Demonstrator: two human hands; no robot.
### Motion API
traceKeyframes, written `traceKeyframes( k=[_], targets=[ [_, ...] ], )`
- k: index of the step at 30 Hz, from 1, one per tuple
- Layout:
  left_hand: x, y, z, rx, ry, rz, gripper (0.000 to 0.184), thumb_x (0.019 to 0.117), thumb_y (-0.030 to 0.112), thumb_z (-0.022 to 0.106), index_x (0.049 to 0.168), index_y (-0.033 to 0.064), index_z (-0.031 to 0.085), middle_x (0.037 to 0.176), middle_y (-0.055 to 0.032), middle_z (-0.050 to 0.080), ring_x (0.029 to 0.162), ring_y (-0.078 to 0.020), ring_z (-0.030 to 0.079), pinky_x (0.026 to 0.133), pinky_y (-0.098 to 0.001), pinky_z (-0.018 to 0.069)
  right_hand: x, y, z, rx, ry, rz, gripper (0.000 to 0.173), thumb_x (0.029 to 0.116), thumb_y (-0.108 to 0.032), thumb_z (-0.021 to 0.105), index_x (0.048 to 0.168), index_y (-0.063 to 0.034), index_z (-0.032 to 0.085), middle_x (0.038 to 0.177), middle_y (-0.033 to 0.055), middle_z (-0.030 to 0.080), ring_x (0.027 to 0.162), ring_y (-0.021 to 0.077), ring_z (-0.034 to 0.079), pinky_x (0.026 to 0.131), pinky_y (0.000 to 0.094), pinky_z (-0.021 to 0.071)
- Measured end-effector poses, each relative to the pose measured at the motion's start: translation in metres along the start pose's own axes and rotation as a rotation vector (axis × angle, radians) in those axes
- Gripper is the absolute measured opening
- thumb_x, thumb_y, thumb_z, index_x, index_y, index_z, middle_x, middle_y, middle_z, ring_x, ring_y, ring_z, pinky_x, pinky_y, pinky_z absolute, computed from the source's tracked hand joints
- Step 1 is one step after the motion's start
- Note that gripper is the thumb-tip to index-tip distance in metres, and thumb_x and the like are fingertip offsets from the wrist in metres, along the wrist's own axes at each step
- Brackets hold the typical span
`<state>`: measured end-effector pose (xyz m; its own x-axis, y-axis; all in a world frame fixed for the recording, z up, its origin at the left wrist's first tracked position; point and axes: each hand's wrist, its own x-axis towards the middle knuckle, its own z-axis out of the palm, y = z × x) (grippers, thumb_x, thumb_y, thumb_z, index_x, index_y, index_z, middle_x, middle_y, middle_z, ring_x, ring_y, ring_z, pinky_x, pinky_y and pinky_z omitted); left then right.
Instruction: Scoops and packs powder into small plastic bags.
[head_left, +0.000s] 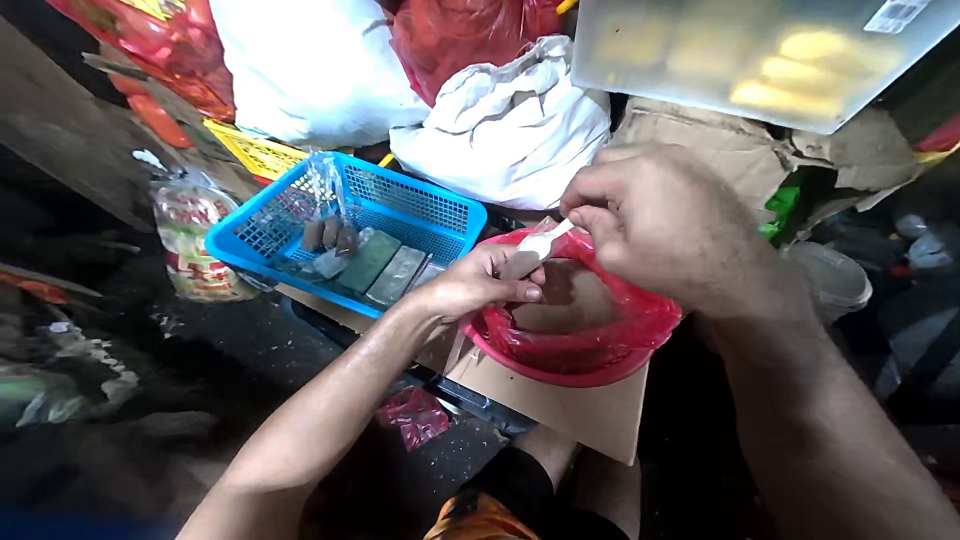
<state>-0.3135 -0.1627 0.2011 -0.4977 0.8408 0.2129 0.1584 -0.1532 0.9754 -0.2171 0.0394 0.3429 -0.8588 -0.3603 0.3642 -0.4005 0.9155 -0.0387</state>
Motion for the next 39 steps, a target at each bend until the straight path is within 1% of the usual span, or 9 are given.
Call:
traceKeyframes(
  k=[2, 5, 9, 10, 14, 25, 28, 31, 39],
  targets=[
    [0.000, -0.002, 0.000, -0.014, -0.006, 0.006, 0.015, 0.0947, 0.007, 0.069, 0.109, 0.0056, 0.066, 0.086, -0.0017, 0.066, 0.062, -0.0050, 0.055, 0.052, -0.0191, 0.0457, 0.002, -0.013, -0.013, -0.147, 0.005, -0.098, 0.013, 0.0955, -0.018, 0.060, 0.097, -0.0163, 0.074, 0.093, 0.0053, 0.066, 0.100, 0.0287, 0.063, 0.080, 0.0492, 0.0510],
    [-0.001, -0.006, -0.004, 0.003, -0.010, 0.018, 0.013, 0.0972, 0.010, 0.067, 0.110, 0.0050, 0.066, 0.077, -0.0008, 0.060, 0.056, -0.0049, 0.047, 0.048, -0.0190, 0.0387, -0.013, -0.012, -0.029, -0.179, 0.123, -0.088, 0.021, 0.0985, -0.018, 0.053, 0.098, -0.0120, 0.073, 0.097, 0.0090, 0.069, 0.101, 0.0313, 0.063, 0.080, 0.0505, 0.0506],
    [-0.006, -0.005, -0.007, 0.064, 0.038, -0.030, 0.012, 0.1002, 0.014, 0.064, 0.109, 0.0060, 0.066, 0.070, 0.0000, 0.054, 0.051, -0.0056, 0.041, 0.044, -0.0191, 0.0332, -0.058, 0.019, -0.002, -0.063, 0.155, 0.367, 0.022, 0.1006, -0.026, 0.055, 0.102, -0.0132, 0.074, 0.088, 0.0120, 0.071, 0.077, 0.0319, 0.067, 0.064, 0.0604, 0.0521],
    [-0.007, -0.005, -0.008, 0.088, 0.045, -0.038, 0.012, 0.1004, 0.015, 0.065, 0.108, 0.0067, 0.067, 0.070, -0.0001, 0.054, 0.050, -0.0058, 0.041, 0.044, -0.0196, 0.0330, -0.070, 0.023, 0.016, -0.056, 0.085, 0.497, 0.020, 0.0994, -0.026, 0.058, 0.101, -0.0138, 0.073, 0.088, 0.0152, 0.071, 0.078, 0.0383, 0.069, 0.064, 0.0667, 0.0520],
    [-0.009, -0.001, -0.006, 0.188, 0.062, -0.043, 0.010, 0.0995, 0.015, 0.066, 0.107, 0.0074, 0.068, 0.075, -0.0008, 0.061, 0.055, -0.0068, 0.047, 0.047, -0.0211, 0.0385, -0.094, 0.020, 0.080, -0.084, -0.025, 0.742, 0.016, 0.0946, -0.023, 0.062, 0.092, -0.0094, 0.069, 0.083, 0.0203, 0.067, 0.077, 0.0446, 0.067, 0.056, 0.0662, 0.0494],
    [-0.016, 0.005, -0.003, 0.177, 0.081, -0.075, 0.009, 0.0981, 0.014, 0.067, 0.105, 0.0093, 0.069, 0.070, -0.0035, 0.058, 0.047, -0.0084, 0.041, 0.041, -0.0208, 0.0311, -0.093, 0.034, 0.106, 0.333, 0.054, 0.705, 0.019, 0.1012, -0.022, 0.060, 0.096, -0.0114, 0.075, 0.088, 0.0104, 0.072, 0.084, 0.0301, 0.070, 0.072, 0.0612, 0.0549],
    [-0.013, 0.008, -0.004, 0.195, 0.076, -0.059, 0.008, 0.0973, 0.014, 0.067, 0.104, 0.0096, 0.069, 0.074, -0.0038, 0.063, 0.051, -0.0083, 0.048, 0.043, -0.0200, 0.0372, -0.103, 0.040, 0.094, 0.394, 0.174, 0.713, 0.015, 0.1003, -0.019, 0.064, 0.098, -0.0124, 0.077, 0.091, 0.0061, 0.074, 0.083, 0.0233, 0.071, 0.075, 0.0562, 0.0572],
    [-0.009, 0.008, -0.006, 0.193, 0.062, -0.061, 0.010, 0.0969, 0.014, 0.068, 0.105, 0.0089, 0.069, 0.080, -0.0038, 0.065, 0.057, -0.0085, 0.052, 0.048, -0.0211, 0.0410, -0.108, 0.046, 0.096, 0.426, 0.224, 0.717, 0.012, 0.0991, -0.017, 0.066, 0.096, -0.0131, 0.078, 0.092, 0.0042, 0.075, 0.084, 0.0203, 0.071, 0.075, 0.0532, 0.0577],
    [-0.013, 0.004, -0.007, 0.184, 0.059, -0.068, 0.008, 0.0964, 0.012, 0.067, 0.103, 0.0092, 0.069, 0.075, -0.0046, 0.062, 0.049, -0.0084, 0.044, 0.041, -0.0200, 0.0332, -0.109, 0.044, 0.085, 0.609, 0.288, 0.753, 0.013, 0.1004, -0.014, 0.065, 0.097, -0.0122, 0.077, 0.086, 0.0026, 0.074, 0.071, 0.0132, 0.067, 0.064, 0.0386, 0.0566]
  ],
)
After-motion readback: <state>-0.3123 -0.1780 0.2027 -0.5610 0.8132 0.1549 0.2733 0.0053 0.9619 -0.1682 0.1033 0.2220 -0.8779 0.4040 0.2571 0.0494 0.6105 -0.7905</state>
